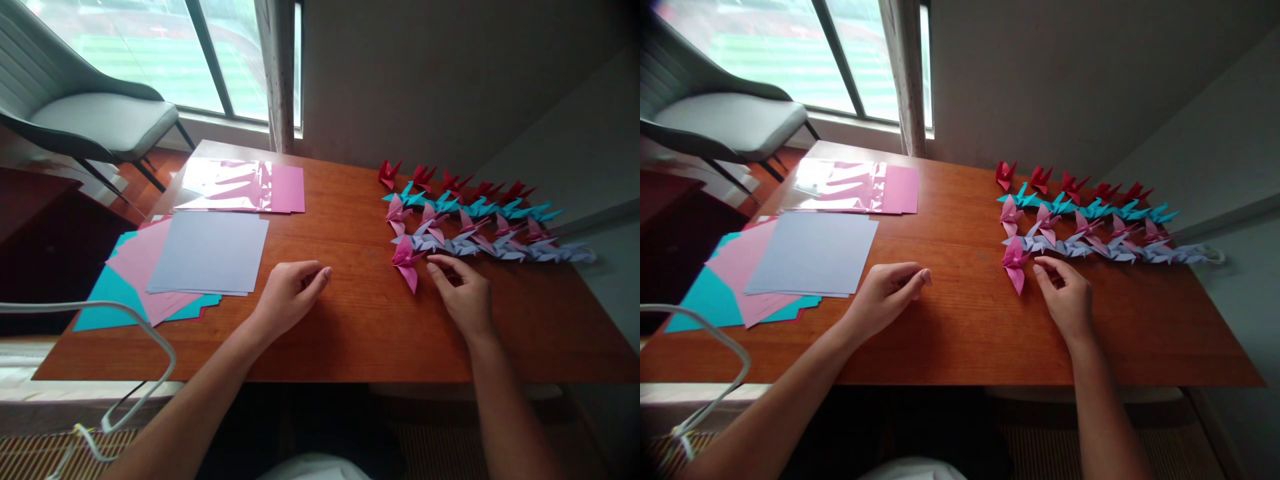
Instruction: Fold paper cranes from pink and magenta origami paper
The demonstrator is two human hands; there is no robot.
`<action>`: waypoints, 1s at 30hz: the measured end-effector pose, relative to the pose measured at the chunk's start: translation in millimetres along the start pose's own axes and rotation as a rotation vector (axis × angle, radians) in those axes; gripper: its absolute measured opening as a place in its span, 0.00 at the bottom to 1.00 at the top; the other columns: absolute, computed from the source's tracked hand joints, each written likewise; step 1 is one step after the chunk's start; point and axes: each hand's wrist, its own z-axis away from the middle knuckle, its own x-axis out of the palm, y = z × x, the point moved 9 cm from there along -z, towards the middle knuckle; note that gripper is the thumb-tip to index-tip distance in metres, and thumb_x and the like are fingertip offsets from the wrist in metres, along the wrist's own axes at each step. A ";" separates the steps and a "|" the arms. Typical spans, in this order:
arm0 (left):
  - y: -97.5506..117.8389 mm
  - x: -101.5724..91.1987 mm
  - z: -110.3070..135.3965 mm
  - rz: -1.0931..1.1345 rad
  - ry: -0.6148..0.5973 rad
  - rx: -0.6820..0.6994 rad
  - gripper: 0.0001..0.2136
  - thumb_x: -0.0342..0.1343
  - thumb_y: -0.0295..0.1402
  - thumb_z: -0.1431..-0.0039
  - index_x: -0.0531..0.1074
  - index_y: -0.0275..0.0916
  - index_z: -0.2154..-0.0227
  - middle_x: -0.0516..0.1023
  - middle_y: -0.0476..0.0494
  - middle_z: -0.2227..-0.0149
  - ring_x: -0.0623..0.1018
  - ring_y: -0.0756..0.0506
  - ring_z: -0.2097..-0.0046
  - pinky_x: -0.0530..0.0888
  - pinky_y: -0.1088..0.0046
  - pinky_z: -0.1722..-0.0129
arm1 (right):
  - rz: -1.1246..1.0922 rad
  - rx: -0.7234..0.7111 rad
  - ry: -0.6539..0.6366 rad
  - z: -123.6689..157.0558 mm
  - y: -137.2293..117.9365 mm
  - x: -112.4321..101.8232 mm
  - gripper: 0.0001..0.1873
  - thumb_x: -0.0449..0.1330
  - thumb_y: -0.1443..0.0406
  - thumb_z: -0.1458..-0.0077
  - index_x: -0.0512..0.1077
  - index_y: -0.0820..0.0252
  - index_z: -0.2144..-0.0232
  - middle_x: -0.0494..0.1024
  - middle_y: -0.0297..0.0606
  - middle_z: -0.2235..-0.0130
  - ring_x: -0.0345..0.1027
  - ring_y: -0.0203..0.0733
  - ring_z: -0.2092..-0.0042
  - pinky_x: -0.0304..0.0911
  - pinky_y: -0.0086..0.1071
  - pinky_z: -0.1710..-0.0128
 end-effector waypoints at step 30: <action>4.1 1.4 1.2 -0.042 0.001 0.051 0.18 0.52 0.39 0.33 0.72 0.37 0.78 0.64 0.53 0.82 0.64 0.53 0.78 0.56 0.75 0.76 | -0.180 0.138 0.011 69.7 -50.4 23.2 0.11 0.62 0.56 0.40 0.79 0.55 0.63 0.82 0.41 0.66 0.76 0.47 0.65 0.71 0.37 0.66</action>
